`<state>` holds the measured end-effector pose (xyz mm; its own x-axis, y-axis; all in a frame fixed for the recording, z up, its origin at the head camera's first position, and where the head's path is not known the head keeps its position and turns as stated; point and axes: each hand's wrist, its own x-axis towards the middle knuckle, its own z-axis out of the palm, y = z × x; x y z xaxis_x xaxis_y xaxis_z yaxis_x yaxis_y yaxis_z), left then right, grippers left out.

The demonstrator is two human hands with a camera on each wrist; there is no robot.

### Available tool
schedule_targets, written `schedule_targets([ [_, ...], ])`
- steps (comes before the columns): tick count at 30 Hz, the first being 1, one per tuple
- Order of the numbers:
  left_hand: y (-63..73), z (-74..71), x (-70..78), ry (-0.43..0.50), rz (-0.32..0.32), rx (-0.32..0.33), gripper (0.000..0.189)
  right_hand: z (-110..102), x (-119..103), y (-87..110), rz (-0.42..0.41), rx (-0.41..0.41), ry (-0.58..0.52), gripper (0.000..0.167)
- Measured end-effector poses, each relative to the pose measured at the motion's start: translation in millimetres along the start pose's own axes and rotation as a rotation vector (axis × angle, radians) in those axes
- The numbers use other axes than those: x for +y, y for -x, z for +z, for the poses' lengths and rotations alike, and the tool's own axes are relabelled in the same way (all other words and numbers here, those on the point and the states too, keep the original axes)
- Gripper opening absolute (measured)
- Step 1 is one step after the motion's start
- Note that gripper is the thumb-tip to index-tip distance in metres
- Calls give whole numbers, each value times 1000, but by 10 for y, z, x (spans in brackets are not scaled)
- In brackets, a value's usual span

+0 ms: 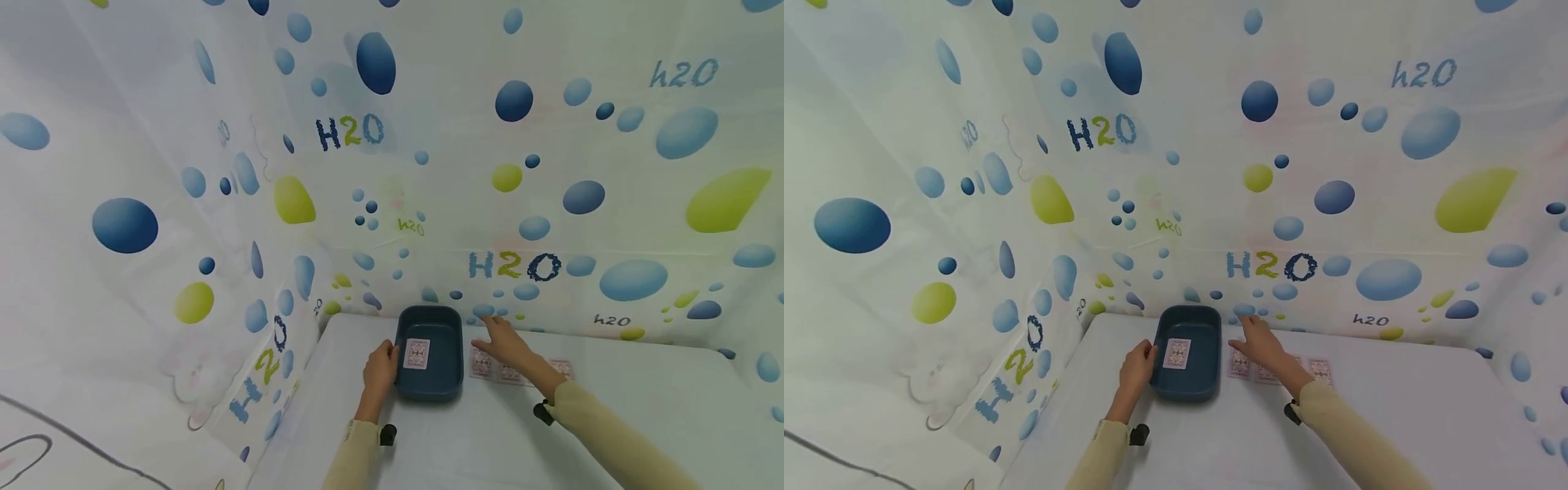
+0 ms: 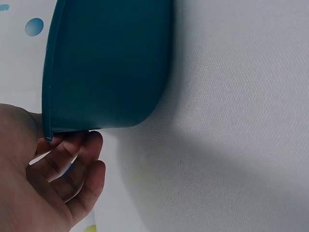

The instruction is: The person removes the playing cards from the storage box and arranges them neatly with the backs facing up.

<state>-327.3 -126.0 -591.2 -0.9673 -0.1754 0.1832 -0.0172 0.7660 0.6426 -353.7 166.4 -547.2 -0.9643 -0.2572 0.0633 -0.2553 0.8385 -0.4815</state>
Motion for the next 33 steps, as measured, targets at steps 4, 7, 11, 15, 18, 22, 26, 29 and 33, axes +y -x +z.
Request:
schedule_targets([
  [4, -4, -5, 7, 16, -14, 3, 24, 99, -162, -124, -25, 22, 13, 71],
  [7, -8, -4, 22, 22, -29, -11, 24, 159, -284, -189, -28, 18, 20, 71],
  [11, -2, -18, 45, 24, -31, -20, 23, 229, -425, -255, -50, 2, 28, 69],
  [15, -2, -30, 47, 19, -28, -14, 23, 308, -541, -316, -66, -20, 34, 67],
  [18, -2, -26, 28, 12, -34, -17, 24, 388, -632, -357, -61, -43, 37, 68],
  [22, -16, -25, 24, 9, -31, -16, 24, 499, -759, -424, -72, -63, 53, 67],
  [26, 5, -34, 7, 7, -12, -14, 23, 641, -879, -455, -82, -93, 40, 66],
  [29, 19, -24, -9, 1, -7, -16, 23, 748, -940, -475, -78, -111, 43, 67],
  [33, 13, -14, 7, 6, 0, -12, 23, 839, -995, -511, -48, -129, 52, 65],
])
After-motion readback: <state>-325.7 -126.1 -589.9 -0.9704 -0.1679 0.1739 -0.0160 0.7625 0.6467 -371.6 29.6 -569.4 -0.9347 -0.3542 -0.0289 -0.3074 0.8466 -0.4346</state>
